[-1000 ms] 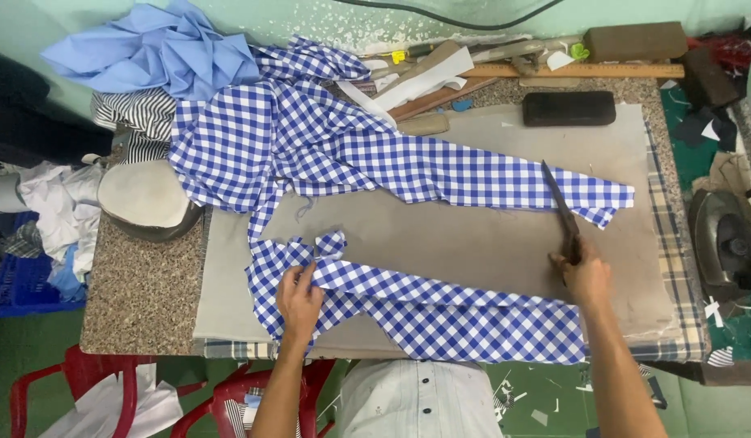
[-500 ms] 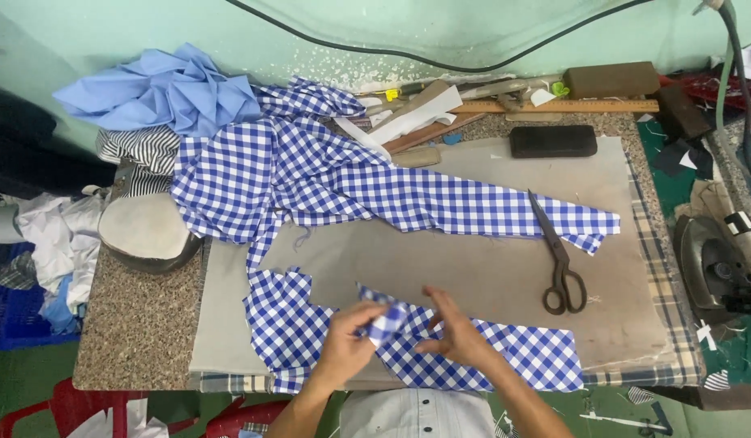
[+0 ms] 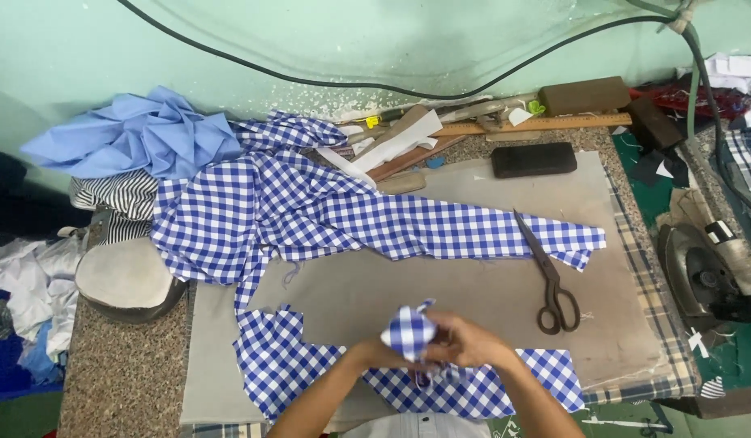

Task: The person cuts a blue and white checkered fabric with scissors, then places white tape on the fabric and irons it with a steam iron. The person uses a black pad to press the fabric while ironing.

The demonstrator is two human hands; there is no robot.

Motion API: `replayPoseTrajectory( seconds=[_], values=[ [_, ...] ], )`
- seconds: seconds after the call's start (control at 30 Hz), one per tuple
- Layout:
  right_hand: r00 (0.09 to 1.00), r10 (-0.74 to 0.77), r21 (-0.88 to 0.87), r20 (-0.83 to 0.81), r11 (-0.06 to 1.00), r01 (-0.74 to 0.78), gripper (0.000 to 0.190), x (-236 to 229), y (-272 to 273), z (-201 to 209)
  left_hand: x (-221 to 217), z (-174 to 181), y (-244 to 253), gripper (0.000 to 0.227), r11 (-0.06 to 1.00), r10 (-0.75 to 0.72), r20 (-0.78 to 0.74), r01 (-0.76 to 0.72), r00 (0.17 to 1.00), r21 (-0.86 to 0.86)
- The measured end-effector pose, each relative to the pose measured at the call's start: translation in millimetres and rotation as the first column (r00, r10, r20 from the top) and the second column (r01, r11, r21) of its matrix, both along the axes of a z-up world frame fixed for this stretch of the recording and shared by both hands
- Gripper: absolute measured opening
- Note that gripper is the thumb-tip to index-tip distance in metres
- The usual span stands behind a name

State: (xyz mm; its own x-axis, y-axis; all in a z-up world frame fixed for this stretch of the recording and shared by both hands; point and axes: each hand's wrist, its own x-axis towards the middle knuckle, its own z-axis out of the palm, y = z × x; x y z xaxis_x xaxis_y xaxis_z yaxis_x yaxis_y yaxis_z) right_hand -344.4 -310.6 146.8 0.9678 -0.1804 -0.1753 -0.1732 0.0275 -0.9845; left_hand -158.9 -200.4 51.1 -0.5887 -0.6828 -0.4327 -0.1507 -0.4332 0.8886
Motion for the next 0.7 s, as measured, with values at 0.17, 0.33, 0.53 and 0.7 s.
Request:
replayPoseTrajectory(
  seconds=[0.17, 0.33, 0.53, 0.7],
  values=[
    [0.664, -0.732, -0.364, -0.154, 0.667, 0.650, 0.068, -39, -30, -4, 91, 53, -107, 0.042, 0.616, 0.737, 0.082, -0.716, 0.671, 0.329],
    [0.371, -0.916, -0.729, -0.156, 0.360, 0.583, 0.058, -96, -39, -87, 187, 97, -180, 0.109, 0.169, 0.946, -0.269, -0.983, 0.184, -0.075],
    [0.307, -0.928, -0.977, -0.211, 0.211, -0.034, 0.047, -148, -51, -139, 116, 45, -93, 0.082, 0.526, 0.846, 0.332, -0.556, 0.416, -0.644],
    [0.260, -0.931, -0.954, -0.258, 0.288, 0.084, 0.054, -152, -77, -136, 52, 20, 16, 0.061, 0.757, 0.653, 0.645, -0.310, 0.397, -0.575]
  ],
)
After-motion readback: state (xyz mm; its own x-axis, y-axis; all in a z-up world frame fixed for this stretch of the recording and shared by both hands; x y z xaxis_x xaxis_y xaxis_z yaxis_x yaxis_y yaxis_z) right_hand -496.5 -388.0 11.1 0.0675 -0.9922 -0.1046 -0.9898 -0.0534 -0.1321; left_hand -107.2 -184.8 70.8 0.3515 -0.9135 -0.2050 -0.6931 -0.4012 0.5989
